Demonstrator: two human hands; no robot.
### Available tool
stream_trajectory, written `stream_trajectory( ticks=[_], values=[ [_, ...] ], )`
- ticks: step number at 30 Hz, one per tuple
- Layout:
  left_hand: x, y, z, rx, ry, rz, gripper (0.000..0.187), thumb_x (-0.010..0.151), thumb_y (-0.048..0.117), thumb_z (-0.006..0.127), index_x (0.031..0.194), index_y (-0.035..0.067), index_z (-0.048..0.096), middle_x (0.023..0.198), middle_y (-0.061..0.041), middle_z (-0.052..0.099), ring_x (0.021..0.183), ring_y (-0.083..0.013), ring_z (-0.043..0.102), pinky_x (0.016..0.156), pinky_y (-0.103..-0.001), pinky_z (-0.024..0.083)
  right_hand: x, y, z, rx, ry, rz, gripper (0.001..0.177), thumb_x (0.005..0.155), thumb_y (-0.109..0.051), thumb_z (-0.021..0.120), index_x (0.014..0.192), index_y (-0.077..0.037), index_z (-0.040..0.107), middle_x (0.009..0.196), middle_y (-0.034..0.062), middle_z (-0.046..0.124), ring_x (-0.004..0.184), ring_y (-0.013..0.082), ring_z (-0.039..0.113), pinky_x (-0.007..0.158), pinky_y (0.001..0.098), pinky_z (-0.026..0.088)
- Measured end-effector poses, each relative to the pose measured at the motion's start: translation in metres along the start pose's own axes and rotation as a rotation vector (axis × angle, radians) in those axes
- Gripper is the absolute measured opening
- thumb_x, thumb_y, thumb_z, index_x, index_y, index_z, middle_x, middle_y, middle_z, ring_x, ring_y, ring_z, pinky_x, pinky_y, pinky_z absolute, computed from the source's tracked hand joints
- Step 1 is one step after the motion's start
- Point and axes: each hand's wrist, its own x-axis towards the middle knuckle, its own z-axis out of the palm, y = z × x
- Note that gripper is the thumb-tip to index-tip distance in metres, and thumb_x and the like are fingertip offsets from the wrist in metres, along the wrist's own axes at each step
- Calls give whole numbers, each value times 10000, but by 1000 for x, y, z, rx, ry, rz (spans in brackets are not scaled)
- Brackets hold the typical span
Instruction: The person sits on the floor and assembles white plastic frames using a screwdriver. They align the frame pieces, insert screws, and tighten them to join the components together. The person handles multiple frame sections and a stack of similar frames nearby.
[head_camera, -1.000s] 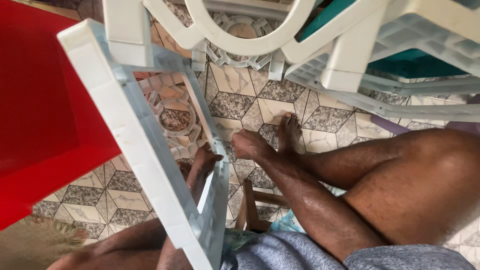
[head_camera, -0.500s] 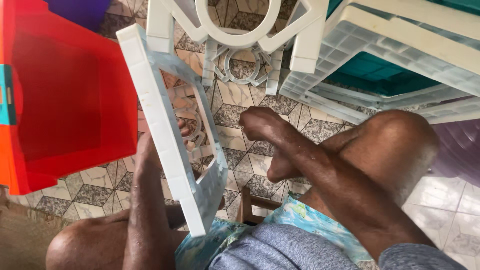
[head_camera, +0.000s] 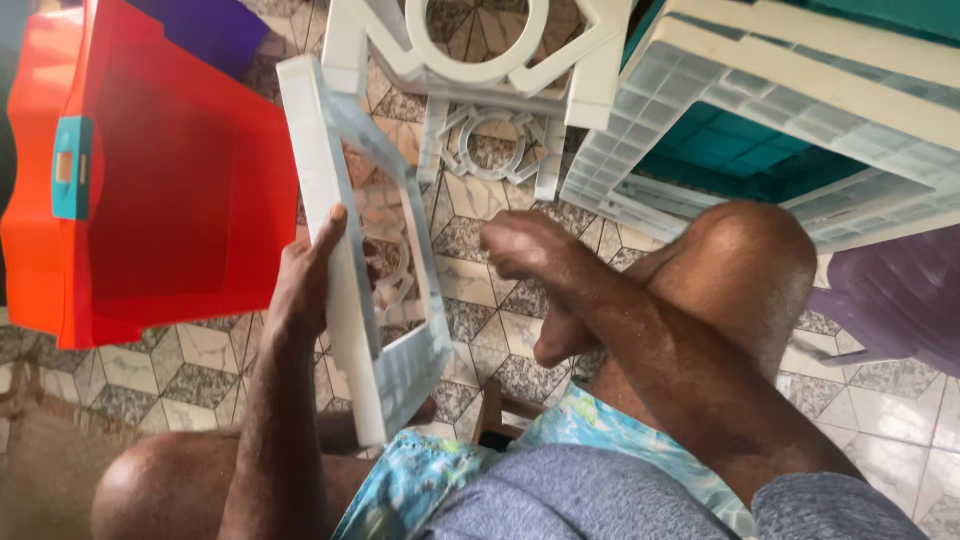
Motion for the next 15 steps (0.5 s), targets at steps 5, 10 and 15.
stream_trajectory(
  ticks=[5,10,15],
  values=[
    [-17,-16,-10,0,29,-31,753,873,683,579,1030,-40,718,787,-184,729,635,-245,714,549,-429,622,3,13,15,25,-25,28,738,293,-85,799,1008,-44,617,979,119,629,969,287,652,898,405,553],
    [-28,-32,-21,-39,-33,-42,719,888,653,620,981,-53,724,751,-205,719,600,-251,697,535,-404,589,4,77,42,-27,-91,48,573,315,-85,771,854,-29,585,841,136,583,847,310,635,770,412,527],
    [-36,-58,-25,58,-99,-58,704,837,650,642,1035,-23,703,780,-160,742,642,-217,733,561,-391,635,18,145,96,-126,-165,194,287,795,-126,785,1052,-68,672,1032,118,666,964,280,692,845,392,572]
  ],
)
